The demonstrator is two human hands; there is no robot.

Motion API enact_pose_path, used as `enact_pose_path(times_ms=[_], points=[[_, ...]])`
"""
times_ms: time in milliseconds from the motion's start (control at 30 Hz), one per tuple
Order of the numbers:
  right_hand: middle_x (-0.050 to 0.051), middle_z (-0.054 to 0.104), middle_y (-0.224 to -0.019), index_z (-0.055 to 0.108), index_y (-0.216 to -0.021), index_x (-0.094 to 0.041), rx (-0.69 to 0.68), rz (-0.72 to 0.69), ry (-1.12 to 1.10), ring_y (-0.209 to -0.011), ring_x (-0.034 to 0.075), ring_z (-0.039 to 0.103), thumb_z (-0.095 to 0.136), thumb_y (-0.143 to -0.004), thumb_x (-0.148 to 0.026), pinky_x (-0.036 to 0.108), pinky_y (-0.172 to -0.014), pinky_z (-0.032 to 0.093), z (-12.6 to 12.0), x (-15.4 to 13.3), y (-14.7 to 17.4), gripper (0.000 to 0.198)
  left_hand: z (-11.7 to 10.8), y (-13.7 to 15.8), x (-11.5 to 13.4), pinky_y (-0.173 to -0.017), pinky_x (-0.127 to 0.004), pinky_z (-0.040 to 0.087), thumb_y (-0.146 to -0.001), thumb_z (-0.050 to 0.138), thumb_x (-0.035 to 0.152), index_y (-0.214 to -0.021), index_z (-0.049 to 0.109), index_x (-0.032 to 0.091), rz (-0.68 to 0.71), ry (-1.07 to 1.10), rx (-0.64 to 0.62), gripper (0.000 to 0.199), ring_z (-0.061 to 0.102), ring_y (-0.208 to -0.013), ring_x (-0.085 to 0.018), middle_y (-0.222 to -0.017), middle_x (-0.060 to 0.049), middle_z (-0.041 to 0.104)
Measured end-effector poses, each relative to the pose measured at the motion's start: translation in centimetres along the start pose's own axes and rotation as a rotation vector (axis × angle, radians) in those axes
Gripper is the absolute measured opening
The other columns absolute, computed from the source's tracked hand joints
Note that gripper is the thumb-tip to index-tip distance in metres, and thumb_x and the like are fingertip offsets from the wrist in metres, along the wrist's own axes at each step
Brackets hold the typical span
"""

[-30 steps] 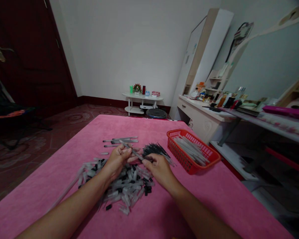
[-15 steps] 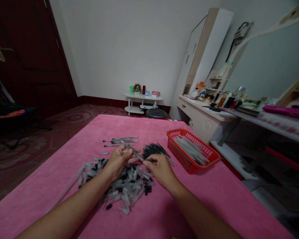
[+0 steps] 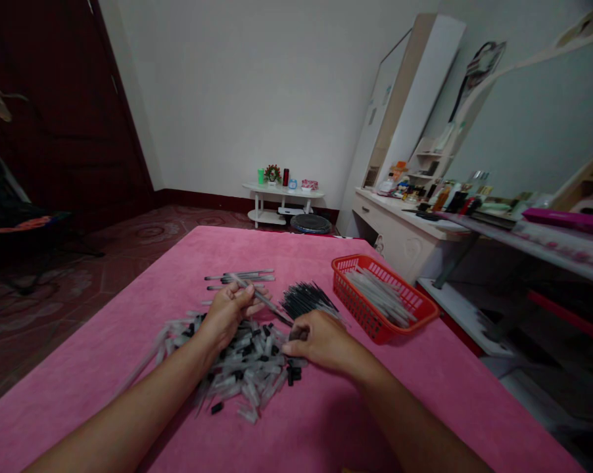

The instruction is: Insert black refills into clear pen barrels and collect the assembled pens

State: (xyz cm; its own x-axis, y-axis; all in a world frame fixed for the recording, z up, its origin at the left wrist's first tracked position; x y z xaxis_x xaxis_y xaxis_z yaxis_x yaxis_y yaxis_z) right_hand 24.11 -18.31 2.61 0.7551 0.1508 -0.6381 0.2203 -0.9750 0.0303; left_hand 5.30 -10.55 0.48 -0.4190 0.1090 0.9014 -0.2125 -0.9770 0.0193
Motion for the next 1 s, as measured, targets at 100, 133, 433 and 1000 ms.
enact_pose_path(times_ms=[100, 133, 433, 1000], points=[[-0.002, 0.064, -0.062, 0.071, -0.074, -0.019, 0.072, 0.041, 0.049, -0.056, 0.011, 0.054, 0.065, -0.066, -0.051, 0.022, -0.048, 0.024, 0.1, -0.4, 0.1, 0.034, 0.4, 0.4, 0.0, -0.065, -0.027, 0.056, -0.069, 0.071, 0.024, -0.086, 0.053, 0.014, -0.009, -0.05, -0.021, 0.027, 0.069, -0.077, -0.02, -0.081, -0.007, 0.071], [-0.002, 0.064, -0.062, 0.071, -0.077, -0.019, 0.112, 0.05, 0.053, -0.056, 0.011, 0.054, 0.064, -0.067, -0.051, 0.022, -0.048, 0.024, 0.2, -0.6, 0.0, 0.034, 0.7, 0.6, 0.0, -0.065, -0.028, 0.056, -0.069, 0.071, 0.025, -0.086, 0.052, 0.014, -0.017, -0.072, -0.041, 0.028, 0.069, -0.076, -0.02, -0.082, -0.008, 0.071], [0.003, 0.068, -0.066, 0.072, -0.066, -0.022, 0.208, 0.024, 0.357, -0.066, 0.017, 0.061, 0.064, -0.07, -0.025, 0.024, -0.054, 0.029, -2.5, -0.3, 0.5, 0.009, -0.2, 0.1, 0.9, -0.058, -0.025, 0.054, -0.067, 0.072, 0.036, -0.087, 0.055, 0.015, 0.031, -0.163, 0.03, 0.033, 0.068, -0.068, -0.018, -0.089, -0.008, 0.071], [0.001, 0.068, -0.072, 0.07, -0.085, -0.021, 0.278, -0.146, -0.003, -0.064, 0.015, 0.058, 0.059, -0.078, -0.027, 0.022, -0.056, 0.035, -0.6, -1.8, 0.1, 0.015, 3.4, 2.7, 0.1, -0.065, -0.029, 0.052, -0.067, 0.072, 0.036, -0.082, 0.064, 0.014, 0.0, -0.269, -0.198, 0.028, 0.066, -0.068, -0.02, -0.077, -0.006, 0.07]])
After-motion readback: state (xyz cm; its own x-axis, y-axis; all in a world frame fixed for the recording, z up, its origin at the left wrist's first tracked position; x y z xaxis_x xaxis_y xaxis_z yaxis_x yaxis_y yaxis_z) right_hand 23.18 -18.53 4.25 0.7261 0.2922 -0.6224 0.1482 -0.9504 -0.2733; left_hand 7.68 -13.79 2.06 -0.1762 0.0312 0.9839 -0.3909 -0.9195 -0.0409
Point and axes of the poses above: each hand's wrist, its own y-axis away from the middle knuckle, its own z-axis out of the palm, x = y × z, the point moved 2 cm from there along -y, towards the middle knuckle
